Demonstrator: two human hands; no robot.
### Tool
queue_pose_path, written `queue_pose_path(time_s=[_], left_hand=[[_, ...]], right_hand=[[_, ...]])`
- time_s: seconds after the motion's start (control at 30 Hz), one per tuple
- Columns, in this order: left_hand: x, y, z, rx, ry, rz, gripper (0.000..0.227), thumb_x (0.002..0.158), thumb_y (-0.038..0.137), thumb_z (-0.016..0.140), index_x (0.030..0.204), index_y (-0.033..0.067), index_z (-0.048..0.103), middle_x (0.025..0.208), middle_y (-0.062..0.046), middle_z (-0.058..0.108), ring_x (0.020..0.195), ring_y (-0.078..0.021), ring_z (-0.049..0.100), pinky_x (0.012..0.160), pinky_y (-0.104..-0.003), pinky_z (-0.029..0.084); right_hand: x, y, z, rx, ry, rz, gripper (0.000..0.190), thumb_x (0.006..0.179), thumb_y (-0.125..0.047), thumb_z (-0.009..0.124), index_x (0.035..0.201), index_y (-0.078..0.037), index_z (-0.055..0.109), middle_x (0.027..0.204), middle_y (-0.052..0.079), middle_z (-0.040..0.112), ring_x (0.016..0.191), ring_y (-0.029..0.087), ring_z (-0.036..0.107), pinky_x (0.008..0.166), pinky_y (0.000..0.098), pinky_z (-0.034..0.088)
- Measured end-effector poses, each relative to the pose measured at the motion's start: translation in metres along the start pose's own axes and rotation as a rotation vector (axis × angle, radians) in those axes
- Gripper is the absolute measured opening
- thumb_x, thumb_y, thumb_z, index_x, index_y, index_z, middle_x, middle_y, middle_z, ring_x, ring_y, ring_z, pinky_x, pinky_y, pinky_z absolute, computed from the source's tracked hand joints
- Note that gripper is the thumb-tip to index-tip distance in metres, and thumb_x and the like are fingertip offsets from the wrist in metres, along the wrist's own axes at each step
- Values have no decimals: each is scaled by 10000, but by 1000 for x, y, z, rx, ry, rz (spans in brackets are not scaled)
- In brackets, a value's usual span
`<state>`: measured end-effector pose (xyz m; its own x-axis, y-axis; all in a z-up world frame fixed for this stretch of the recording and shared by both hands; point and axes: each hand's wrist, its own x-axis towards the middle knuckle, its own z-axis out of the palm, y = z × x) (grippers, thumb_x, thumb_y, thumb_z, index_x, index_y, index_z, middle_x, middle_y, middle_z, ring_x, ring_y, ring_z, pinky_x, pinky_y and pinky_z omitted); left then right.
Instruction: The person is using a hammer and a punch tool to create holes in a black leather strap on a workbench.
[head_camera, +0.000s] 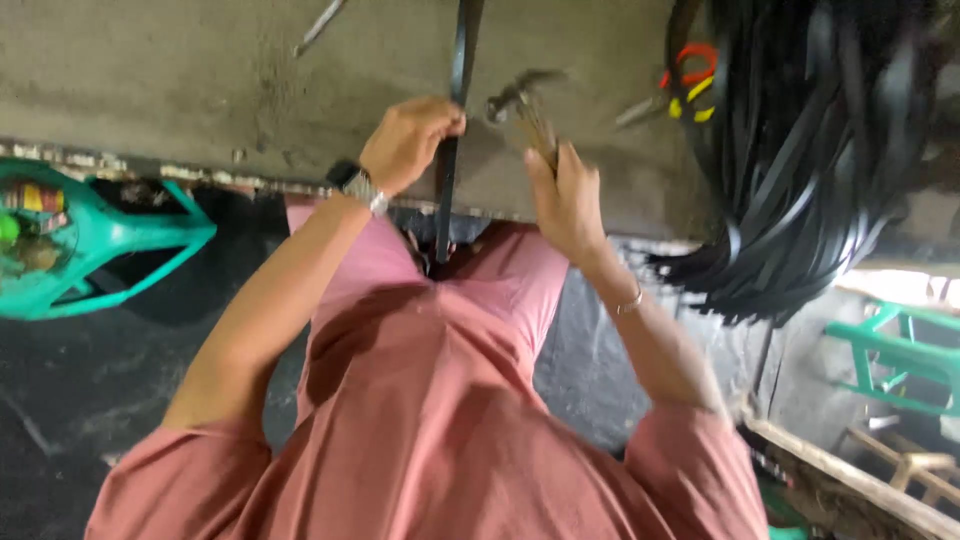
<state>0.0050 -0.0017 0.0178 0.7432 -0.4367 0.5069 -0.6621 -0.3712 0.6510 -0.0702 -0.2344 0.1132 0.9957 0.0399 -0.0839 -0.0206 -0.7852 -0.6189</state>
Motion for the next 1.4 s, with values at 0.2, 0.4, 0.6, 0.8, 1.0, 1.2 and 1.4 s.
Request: queue_pose_path(time_s=[0.2,0.4,0.6,0.8,1.0,1.2,1.4], left_hand=[[-13,-7,8,23,16,-60,63,991,34,706,945,14,744,939,-107,744,774,-208,711,635,-299,629],[-13,-8,11,66,-2,-73,96,1008,74,693,975,1,746,993,-138,755,844,-236,719,702,-340,640],[-9,-6,6,49,27,-50,142,1035,83,668,924,11,720,940,-124,749,784,-230,694,619,-319,607],[-14,-4,8,94,-3,-46,123,1032,104,677,1005,0,738,974,-138,742,824,-227,714,697,-333,638],[-10,-1,-3,-5,-32,-69,151,1056,158,666,1131,35,711,950,-95,721,747,-188,658,605,-324,552],[-8,2,-9,-98,51,-78,95,986,33,735,1075,9,760,1036,-134,764,935,-215,733,843,-320,633],[-8,6,-5,-40,55,-33,105,984,38,761,1052,-38,737,995,-160,751,841,-255,714,767,-354,602]], right_hand=[[-9,-4,-14,114,304,-116,335,1081,-335,502,869,-101,390,554,3,471,430,184,427,479,375,337],[-16,-14,0,77,402,-424,475,1101,-444,410,1008,-6,569,767,51,562,564,196,519,537,343,422],[-3,-7,2,6,-10,-167,376,1077,-328,534,856,-72,370,568,59,417,477,282,329,502,432,287],[-17,-48,-38,288,375,-273,349,1065,-366,466,964,-33,484,619,29,515,499,140,488,480,339,396],[36,52,12,-270,518,-153,349,1086,-408,506,1002,-80,421,706,145,666,590,455,621,489,474,394],[52,55,41,-911,480,-55,459,931,-357,825,1259,-127,600,1211,66,647,1163,262,549,1002,475,360],[60,25,74,-247,23,-511,531,979,-255,733,1464,-185,528,1463,90,557,1395,288,460,1115,541,352]])
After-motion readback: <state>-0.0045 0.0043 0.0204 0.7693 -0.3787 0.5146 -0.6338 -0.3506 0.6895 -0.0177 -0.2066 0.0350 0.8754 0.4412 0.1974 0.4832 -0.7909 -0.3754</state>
